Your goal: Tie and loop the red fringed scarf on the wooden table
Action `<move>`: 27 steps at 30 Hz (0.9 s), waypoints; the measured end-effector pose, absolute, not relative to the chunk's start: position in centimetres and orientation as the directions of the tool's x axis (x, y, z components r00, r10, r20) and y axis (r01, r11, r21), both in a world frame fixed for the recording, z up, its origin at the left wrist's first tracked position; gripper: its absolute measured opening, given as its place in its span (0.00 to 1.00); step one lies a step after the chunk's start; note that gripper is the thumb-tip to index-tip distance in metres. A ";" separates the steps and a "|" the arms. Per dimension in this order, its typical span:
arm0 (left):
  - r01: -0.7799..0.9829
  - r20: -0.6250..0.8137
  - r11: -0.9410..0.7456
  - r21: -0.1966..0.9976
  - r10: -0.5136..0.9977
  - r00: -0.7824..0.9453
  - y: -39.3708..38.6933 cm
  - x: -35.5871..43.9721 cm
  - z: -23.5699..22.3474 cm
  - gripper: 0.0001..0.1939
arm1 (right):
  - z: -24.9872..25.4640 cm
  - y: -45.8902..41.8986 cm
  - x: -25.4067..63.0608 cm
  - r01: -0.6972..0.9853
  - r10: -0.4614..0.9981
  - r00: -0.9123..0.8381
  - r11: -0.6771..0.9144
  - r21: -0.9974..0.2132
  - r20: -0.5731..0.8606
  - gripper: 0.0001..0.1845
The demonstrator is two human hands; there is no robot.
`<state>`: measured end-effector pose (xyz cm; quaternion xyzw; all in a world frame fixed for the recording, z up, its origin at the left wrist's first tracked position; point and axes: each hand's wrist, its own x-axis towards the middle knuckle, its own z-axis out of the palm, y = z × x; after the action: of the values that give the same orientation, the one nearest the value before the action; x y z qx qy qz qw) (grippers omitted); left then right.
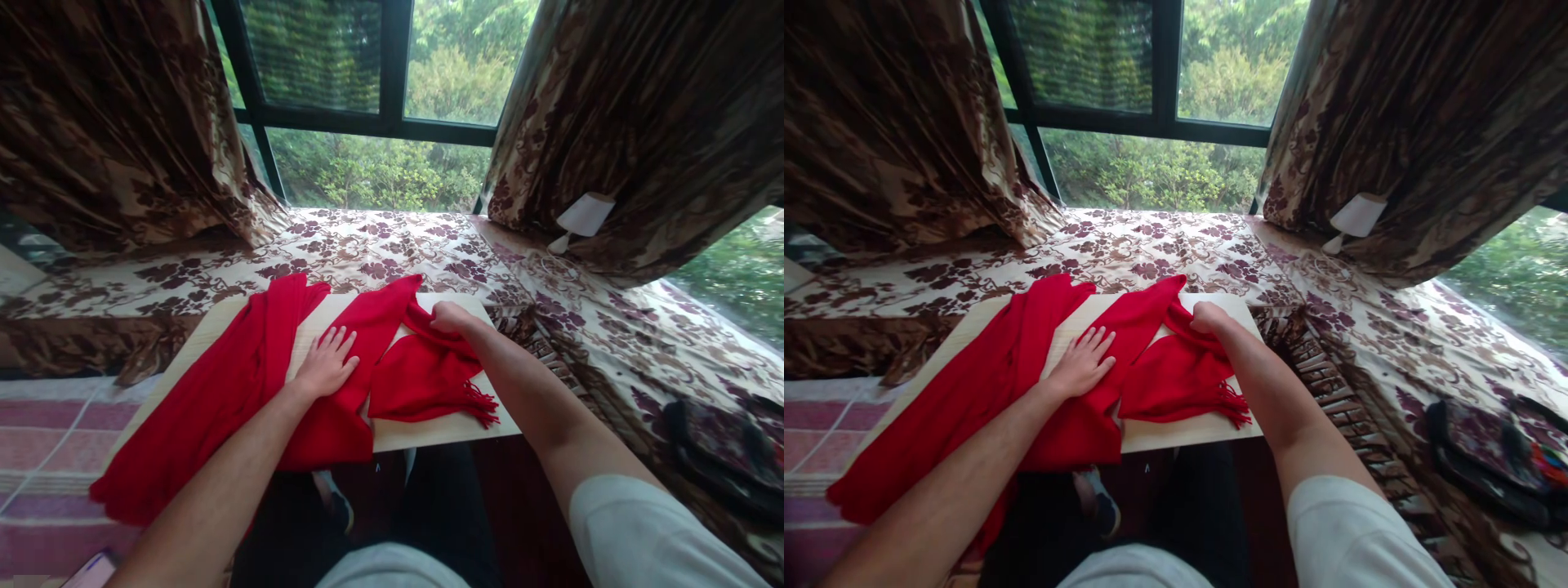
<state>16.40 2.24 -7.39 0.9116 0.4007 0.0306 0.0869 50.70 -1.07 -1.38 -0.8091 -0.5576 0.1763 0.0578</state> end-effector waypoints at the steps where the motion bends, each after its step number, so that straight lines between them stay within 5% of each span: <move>1: 0.726 -0.009 -0.665 0.173 0.736 0.677 2.2 16.4 -7.5 0.35 | -1.3 -1.2 50.9 0.871 0.915 0.333 -0.391 -0.298 -0.230 0.06; 3: 0.730 0.000 -0.664 0.162 0.739 0.673 2.1 16.4 -7.5 0.36 | -0.7 -1.2 51.5 0.845 0.905 0.368 -0.422 -0.328 -0.214 0.03; 6: 0.732 0.006 -0.663 0.157 0.742 0.670 2.0 16.4 -7.6 0.37 | 0.6 -0.7 52.6 0.782 0.873 0.476 -0.475 -0.404 -0.106 0.12; 11: 0.742 -0.004 -0.652 0.157 0.751 0.661 1.9 16.5 -7.5 0.37 | 2.0 -0.4 54.4 0.634 0.656 0.740 -0.605 -0.481 0.150 0.22; 16: 0.739 0.000 -0.655 0.155 0.748 0.663 1.8 16.5 -7.4 0.37 | 1.6 -1.2 53.9 0.765 0.826 0.558 -0.552 -0.332 -0.087 0.20; 20: 0.742 -0.008 -0.652 0.157 0.750 0.661 1.8 16.6 -7.2 0.38 | 1.7 -2.7 50.7 0.846 0.867 0.492 -0.456 -0.278 0.076 0.17; 24: 0.744 -0.024 -0.646 0.171 0.752 0.659 1.8 16.6 -7.2 0.38 | 2.3 -5.7 45.5 0.913 0.998 0.062 -0.067 -0.403 -0.024 0.18; 27: 0.745 -0.026 -0.645 0.173 0.753 0.658 1.9 16.7 -7.3 0.38 | 1.7 -8.6 41.9 0.887 0.940 -0.300 0.213 -0.410 -0.162 0.38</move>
<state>16.66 1.92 -7.33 0.9065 0.4129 0.0242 0.0842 41.90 -8.56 1.68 -0.5884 -0.7763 0.2178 0.0610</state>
